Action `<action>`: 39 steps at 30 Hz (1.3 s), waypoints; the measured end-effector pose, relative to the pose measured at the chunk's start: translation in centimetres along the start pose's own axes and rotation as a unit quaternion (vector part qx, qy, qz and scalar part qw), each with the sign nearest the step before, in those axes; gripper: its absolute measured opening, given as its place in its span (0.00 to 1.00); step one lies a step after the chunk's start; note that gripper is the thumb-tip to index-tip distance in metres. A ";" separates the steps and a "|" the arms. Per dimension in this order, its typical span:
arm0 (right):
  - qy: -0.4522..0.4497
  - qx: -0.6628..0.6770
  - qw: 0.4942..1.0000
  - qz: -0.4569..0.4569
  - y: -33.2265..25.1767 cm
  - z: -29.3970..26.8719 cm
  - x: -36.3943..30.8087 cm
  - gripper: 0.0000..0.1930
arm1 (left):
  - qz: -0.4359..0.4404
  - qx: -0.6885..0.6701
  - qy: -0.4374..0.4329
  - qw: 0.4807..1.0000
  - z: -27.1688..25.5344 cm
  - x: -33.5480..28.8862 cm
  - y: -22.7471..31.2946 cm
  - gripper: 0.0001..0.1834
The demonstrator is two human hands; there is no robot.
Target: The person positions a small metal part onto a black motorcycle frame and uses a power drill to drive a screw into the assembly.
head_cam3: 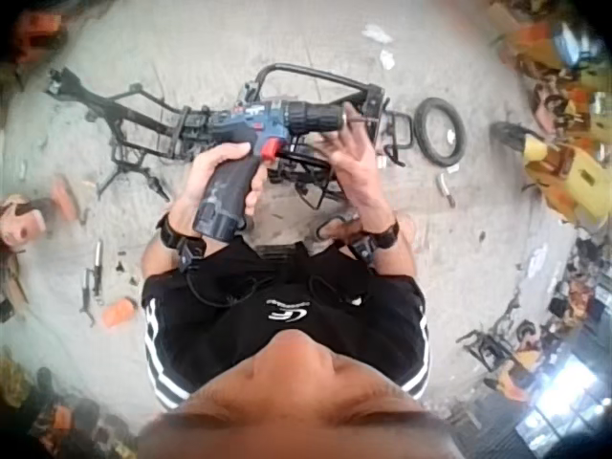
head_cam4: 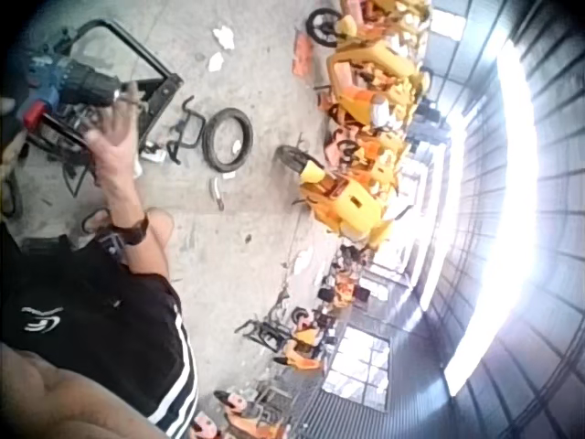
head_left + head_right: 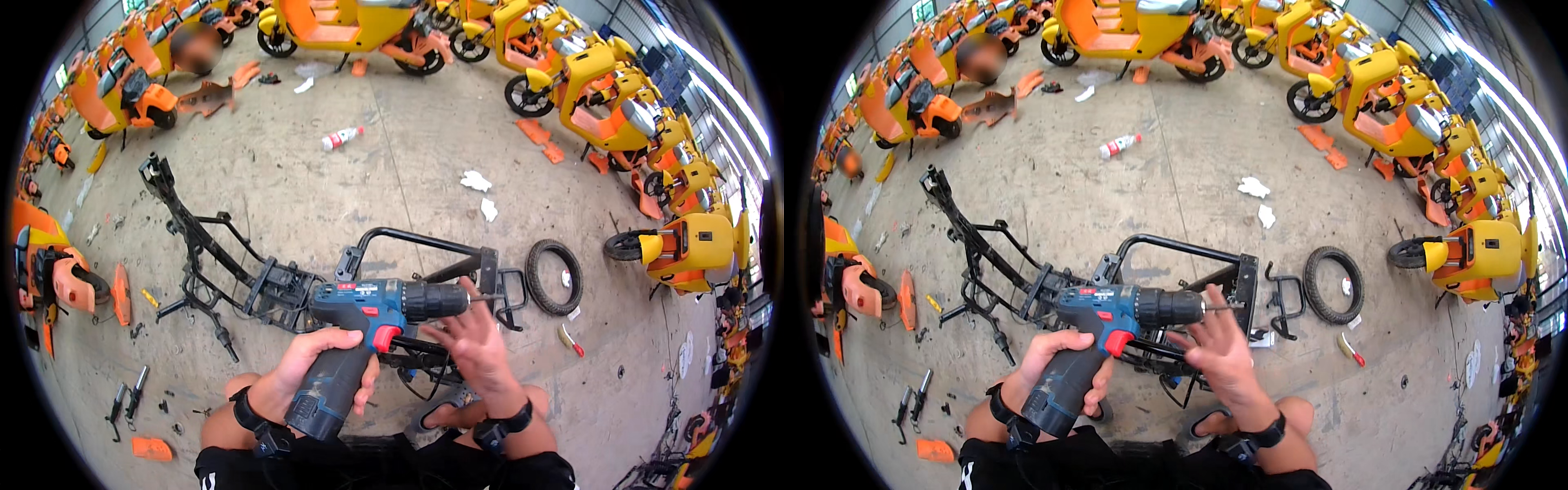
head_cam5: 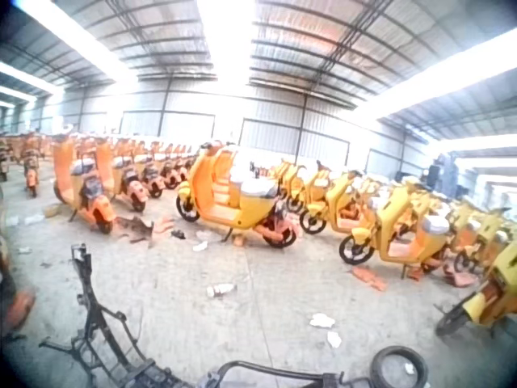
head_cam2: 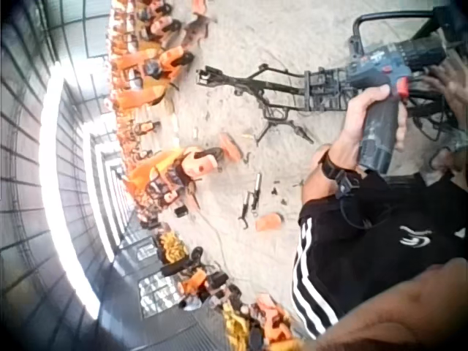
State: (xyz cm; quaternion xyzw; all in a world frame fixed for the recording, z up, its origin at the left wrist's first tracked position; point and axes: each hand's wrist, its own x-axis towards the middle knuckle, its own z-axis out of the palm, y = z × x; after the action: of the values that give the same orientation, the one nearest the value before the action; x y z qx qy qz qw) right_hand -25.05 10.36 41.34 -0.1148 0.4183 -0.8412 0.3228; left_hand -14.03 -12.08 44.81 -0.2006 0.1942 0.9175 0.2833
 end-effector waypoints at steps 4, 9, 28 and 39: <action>-0.084 -0.165 0.979 -0.084 1.2 1.3 1.1 0.39 | -0.050 -0.027 -0.041 0.998 0.5 -0.9 -0.6 0.31; 0.063 0.004 0.996 -0.061 3.0 4.3 0.1 0.25 | 0.150 0.109 -0.103 0.977 -2.9 -2.4 -1.0 0.45; 0.073 -0.105 0.988 0.090 0.0 2.1 -1.1 0.26 | 0.721 0.283 0.306 0.553 0.9 14.1 1.3 0.39; 0.245 -0.070 0.966 0.041 -0.6 -9.3 4.5 0.28 | 0.711 0.447 0.370 0.398 -0.3 16.9 4.6 0.48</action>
State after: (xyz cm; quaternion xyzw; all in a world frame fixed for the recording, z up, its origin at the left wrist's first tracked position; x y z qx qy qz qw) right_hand -33.04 13.65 35.60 0.0893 0.5464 -0.7987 0.2357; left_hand -29.48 -8.26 37.62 -0.1543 0.7345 0.4055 -0.5219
